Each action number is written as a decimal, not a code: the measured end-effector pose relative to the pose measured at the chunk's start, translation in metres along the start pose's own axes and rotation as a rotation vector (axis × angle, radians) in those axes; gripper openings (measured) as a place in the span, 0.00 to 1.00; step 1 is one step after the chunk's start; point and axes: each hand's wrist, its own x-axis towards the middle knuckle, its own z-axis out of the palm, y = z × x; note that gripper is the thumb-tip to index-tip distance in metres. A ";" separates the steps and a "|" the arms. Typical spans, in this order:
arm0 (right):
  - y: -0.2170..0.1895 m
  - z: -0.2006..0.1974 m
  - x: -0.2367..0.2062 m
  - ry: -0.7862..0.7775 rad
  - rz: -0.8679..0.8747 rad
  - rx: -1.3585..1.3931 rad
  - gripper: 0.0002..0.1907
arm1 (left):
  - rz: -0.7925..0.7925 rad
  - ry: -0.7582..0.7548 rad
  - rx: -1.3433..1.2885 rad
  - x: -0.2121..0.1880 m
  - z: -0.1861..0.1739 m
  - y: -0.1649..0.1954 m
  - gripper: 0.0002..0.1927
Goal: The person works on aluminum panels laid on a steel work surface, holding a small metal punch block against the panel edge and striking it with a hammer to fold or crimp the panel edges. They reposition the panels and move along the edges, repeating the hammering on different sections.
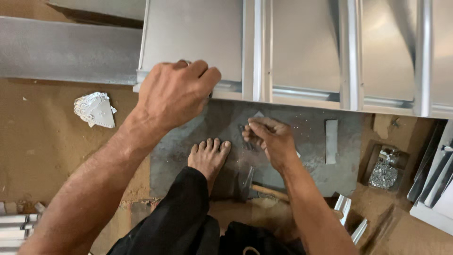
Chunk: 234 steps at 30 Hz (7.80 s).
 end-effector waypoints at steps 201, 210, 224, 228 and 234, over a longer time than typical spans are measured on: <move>-0.057 -0.316 -0.091 0.965 -0.146 -1.221 0.09 | -0.189 -0.418 -0.324 0.078 0.143 -0.079 0.14; -0.050 -0.342 -0.126 0.939 -0.357 0.317 0.07 | -0.101 -0.341 -0.035 0.102 0.094 -0.055 0.24; -0.026 -0.373 -0.171 0.664 -0.542 0.654 0.04 | -0.281 -0.921 0.239 0.105 0.065 -0.089 0.25; -0.062 -0.341 -0.117 0.528 -0.447 0.497 0.08 | -0.202 -1.170 0.200 0.145 0.050 -0.085 0.23; -0.105 -0.256 -0.028 0.253 -0.222 0.109 0.03 | -0.032 -0.673 -0.103 0.186 0.095 -0.009 0.15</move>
